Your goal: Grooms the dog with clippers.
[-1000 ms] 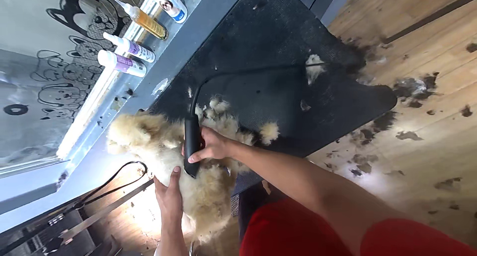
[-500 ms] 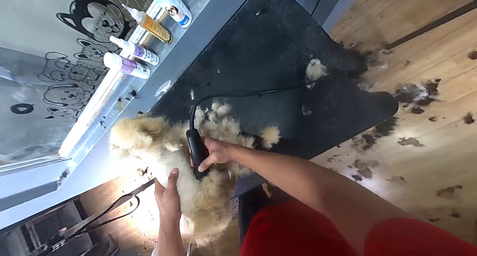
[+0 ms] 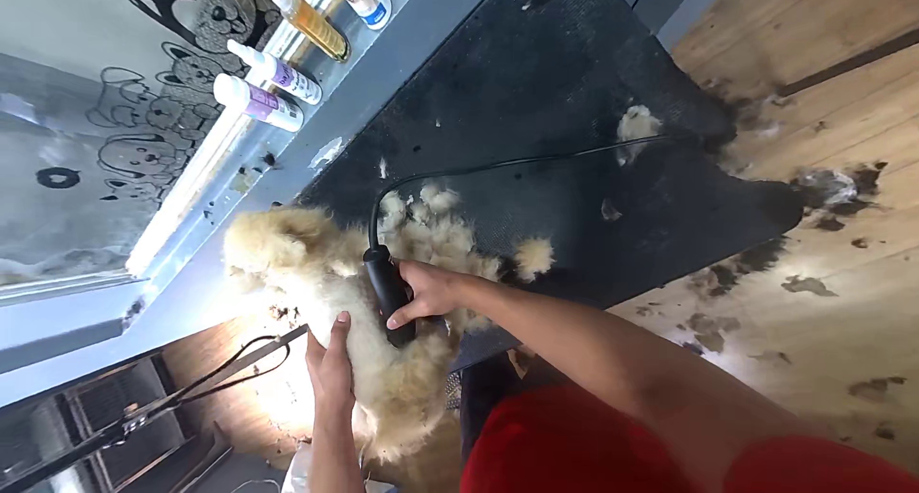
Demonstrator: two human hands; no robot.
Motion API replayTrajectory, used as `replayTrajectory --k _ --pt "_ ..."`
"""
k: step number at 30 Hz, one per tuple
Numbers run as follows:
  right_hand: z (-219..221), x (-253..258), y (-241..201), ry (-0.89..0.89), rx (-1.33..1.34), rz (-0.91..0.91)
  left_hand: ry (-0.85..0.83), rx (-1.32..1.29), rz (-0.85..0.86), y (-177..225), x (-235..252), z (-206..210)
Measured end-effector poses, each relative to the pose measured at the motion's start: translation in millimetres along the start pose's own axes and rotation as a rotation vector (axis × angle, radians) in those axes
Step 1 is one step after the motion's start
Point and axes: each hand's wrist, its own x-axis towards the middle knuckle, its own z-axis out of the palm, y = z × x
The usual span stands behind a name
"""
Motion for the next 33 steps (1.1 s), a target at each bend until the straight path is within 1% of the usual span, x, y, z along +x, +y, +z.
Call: replayTrajectory --k 1,4,5,6,8,10,13,14,15,18,19,21,23,25,27,28,29,31,32,33 --pt "-2 2 -10 0.058 -0.022 0.001 0.002 -0.008 -0.001 1 0 0" --pt "9 7 -44 0.328 0.013 -0.043 0.012 -0.041 -0.011 2 -4 3" --pt "15 7 -50 0.386 0.007 -0.055 0.017 -0.048 -0.009 1 -5 4" --pt "22 6 -53 0.407 -0.018 -0.057 0.023 -0.055 -0.001 1 -5 5" --pt "32 -4 -52 0.374 -0.088 -0.022 0.019 -0.036 0.024 2 -5 7" --pt "40 -18 -46 0.308 -0.17 0.051 0.028 -0.011 0.025 4 -3 6" --pt "43 -26 -46 0.088 -0.214 0.105 0.038 0.028 0.009 4 -3 2" --pt "40 -22 -51 0.059 -0.222 0.09 0.036 0.026 0.011 3 -2 1" --pt "38 -17 -59 0.07 -0.218 0.072 0.034 0.014 0.015 2 -1 0" --pt "44 -3 -79 0.32 -0.171 0.011 0.03 -0.04 0.024 -2 0 0" --pt "49 -3 -83 0.364 -0.202 0.018 0.03 -0.064 0.026 -3 -1 2" --pt "60 -14 -84 0.371 -0.303 0.056 0.032 -0.099 0.02 -2 -1 6" --pt "68 -33 -76 0.265 -0.419 0.128 0.056 -0.064 0.014 3 -1 7" --pt "72 -47 -67 0.101 -0.504 0.169 0.069 -0.031 0.013 3 -1 5" --pt "68 -47 -73 -0.044 -0.522 0.186 0.058 -0.003 0.021 2 -3 3" --pt "66 -42 -80 -0.055 -0.513 0.175 0.05 -0.004 0.028 2 -3 2" --pt "65 -37 -88 -0.002 -0.495 0.137 0.047 -0.017 0.038 1 -3 2" --pt "70 -25 -99 0.202 -0.442 0.045 0.045 -0.065 0.042 -1 -2 3" --pt "76 -20 -101 0.302 -0.446 0.019 0.045 -0.085 0.033 -3 -2 4" --pt "81 -17 -102 0.365 -0.475 0.02 0.049 -0.097 0.029 -4 -2 4"
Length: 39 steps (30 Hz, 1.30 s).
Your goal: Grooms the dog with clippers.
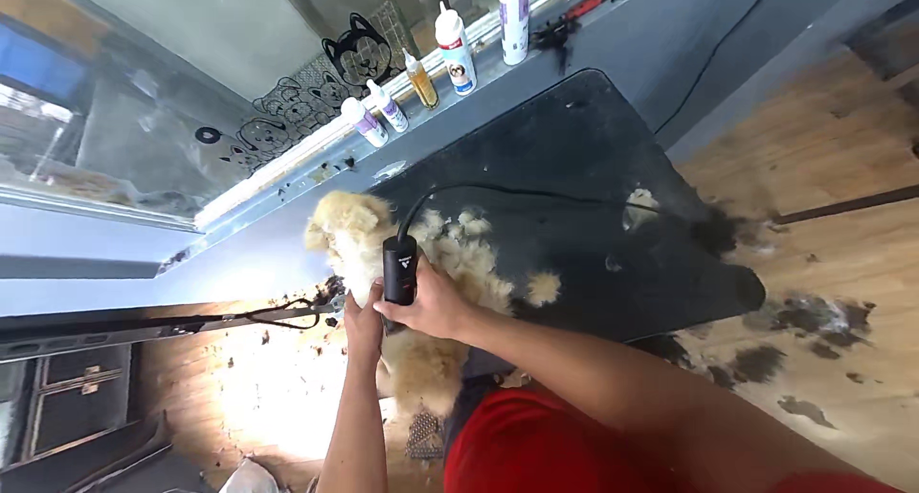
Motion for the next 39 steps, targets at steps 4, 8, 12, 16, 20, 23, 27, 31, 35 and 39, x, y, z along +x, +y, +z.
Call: replayTrajectory --k 4,8,12,16,20,23,27,31,35,39 --pt "12 -18 -3 -0.081 -0.166 0.03 0.022 0.084 0.029 -2 5 1" --pt "17 -34 4 -0.465 -0.277 0.016 0.043 0.212 0.081 -11 14 -5" --pt "3 -14 -10 -0.34 -0.074 0.006 0.055 0.2 0.067 -4 7 -8" --pt "1 13 -6 -0.177 -0.06 -0.066 0.034 0.121 0.043 -5 -3 -6" --pt "2 -11 14 -0.43 -0.171 -0.053 0.039 0.11 0.011 -1 0 -5" --pt "-1 -24 29 -0.653 -0.162 -0.024 0.048 0.196 -0.006 0 -2 -11" --pt "-28 -3 25 -0.363 0.241 -0.079 0.132 0.367 0.016 10 -25 -14" --pt "-35 43 34 0.06 0.522 -0.158 0.101 0.483 0.059 -11 -63 -11" --pt "-26 63 42 0.05 0.458 -0.108 0.04 0.349 0.139 -34 -69 -17" --pt "-9 44 69 -0.144 0.518 -0.09 -0.067 0.052 0.12 -41 -68 -25"
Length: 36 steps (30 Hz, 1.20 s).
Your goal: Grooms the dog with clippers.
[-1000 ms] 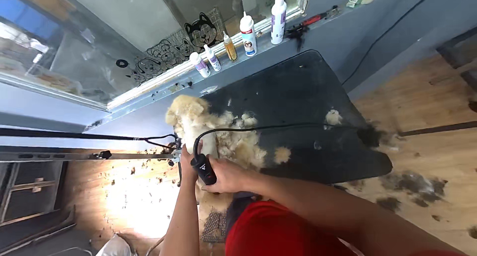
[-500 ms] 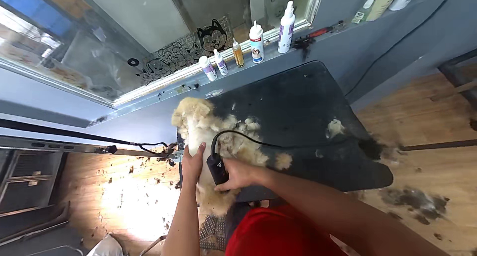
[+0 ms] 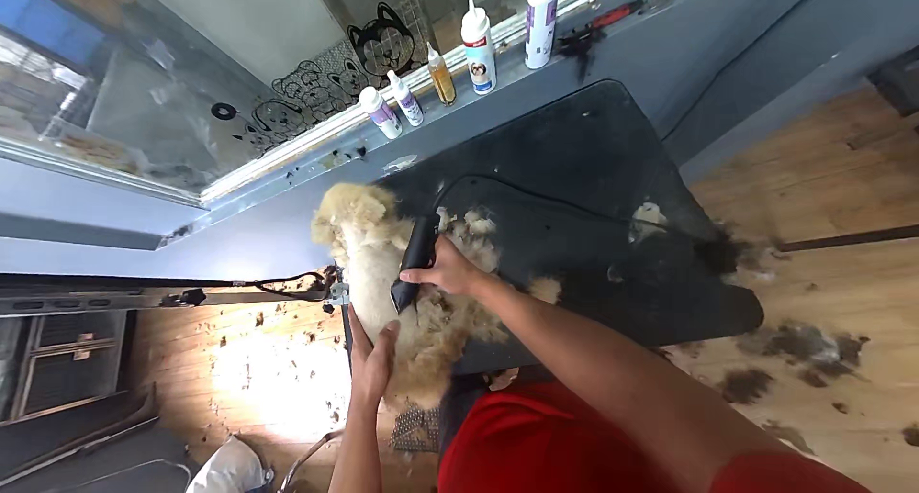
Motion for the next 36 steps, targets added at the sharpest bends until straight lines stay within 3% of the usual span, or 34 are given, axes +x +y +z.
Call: replayTrajectory --k 2,7,12,18,20,24,26,29,32,34,36 --pt "0 -19 9 -0.083 0.018 0.059 0.009 -0.037 -0.018 3 2 2" --pt "-7 -38 27 -0.331 0.1 0.092 0.083 0.236 -0.076 10 8 7" --pt "-3 -14 6 -0.204 0.324 -0.027 0.066 0.181 -0.069 8 7 7" --pt "-1 -32 21 -0.389 -0.01 0.107 0.077 0.178 -0.086 8 16 6" --pt "2 -32 9 -0.361 -0.059 0.112 0.08 0.188 -0.09 7 18 3" --pt "24 -29 -22 -0.034 -0.076 -0.01 0.094 0.178 -0.073 4 15 3" --pt "34 -38 -23 0.031 -0.185 -0.02 0.107 0.142 -0.072 4 14 6" --pt "42 -66 -16 -0.078 -0.406 0.054 0.108 0.086 -0.061 4 18 9" --pt "43 -75 -19 -0.336 -0.529 0.142 0.108 0.083 -0.05 0 19 5" --pt "43 -66 -26 -0.276 -0.477 0.12 0.097 0.066 -0.036 0 20 2" --pt "47 -51 -34 -0.077 -0.396 0.053 0.058 0.033 -0.047 -5 21 -3"
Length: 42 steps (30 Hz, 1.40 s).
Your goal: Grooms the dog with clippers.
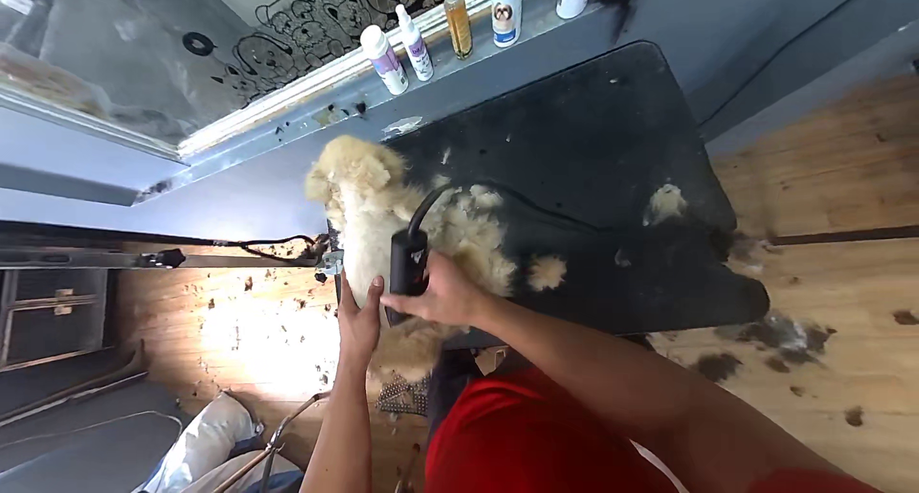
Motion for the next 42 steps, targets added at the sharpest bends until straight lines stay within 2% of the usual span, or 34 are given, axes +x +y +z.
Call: replayTrajectory --k 3,6,9,12,13,17,20,23,25,26,29,31,35,37,39,40,42 --pt "9 18 -11 0.187 -0.036 0.018 -0.107 -0.124 -0.078 -11 5 -7" --pt "32 9 -14 0.206 -0.176 0.043 -0.221 -0.234 -0.065 -19 15 -13" --pt "56 -21 -18 0.076 -0.4 0.022 -0.259 -0.282 0.004 -12 15 -14" --pt "58 -22 -26 -0.159 -0.415 -0.009 -0.311 -0.265 0.066 -7 17 -20" --pt "56 -17 -32 -0.137 -0.378 -0.022 -0.332 -0.292 0.053 -7 19 -22" --pt "57 6 -40 0.245 -0.347 -0.108 -0.449 -0.358 -0.036 -16 45 -21" --pt "67 -11 -34 0.22 -0.436 -0.112 -0.46 -0.324 -0.039 -13 52 -20" --pt "84 -43 -21 0.072 -0.556 -0.065 -0.445 -0.274 0.003 -16 57 -17" --pt "82 -44 -27 -0.04 -0.556 -0.065 -0.447 -0.258 0.038 -19 60 -14" --pt "77 -39 -34 -0.033 -0.516 -0.083 -0.45 -0.255 0.047 -18 60 -14" --pt "68 -13 -48 0.22 -0.377 -0.248 -0.453 -0.238 0.065 -17 60 -15" --pt "67 -1 -45 0.307 -0.341 -0.296 -0.47 -0.234 0.078 -18 59 -17" --pt "79 -26 -25 0.229 -0.483 -0.192 -0.457 -0.216 0.083 -18 65 -18" --pt "85 -43 -17 0.115 -0.559 -0.122 -0.454 -0.201 0.082 -20 66 -19" --pt "80 -45 -27 -0.012 -0.548 -0.054 -0.456 -0.17 0.083 -21 66 -20" --pt "74 -41 -37 -0.022 -0.505 -0.052 -0.456 -0.166 0.077 -22 65 -21" --pt "58 -30 -51 0.094 -0.381 -0.117 -0.451 -0.167 0.07 -21 63 -22"
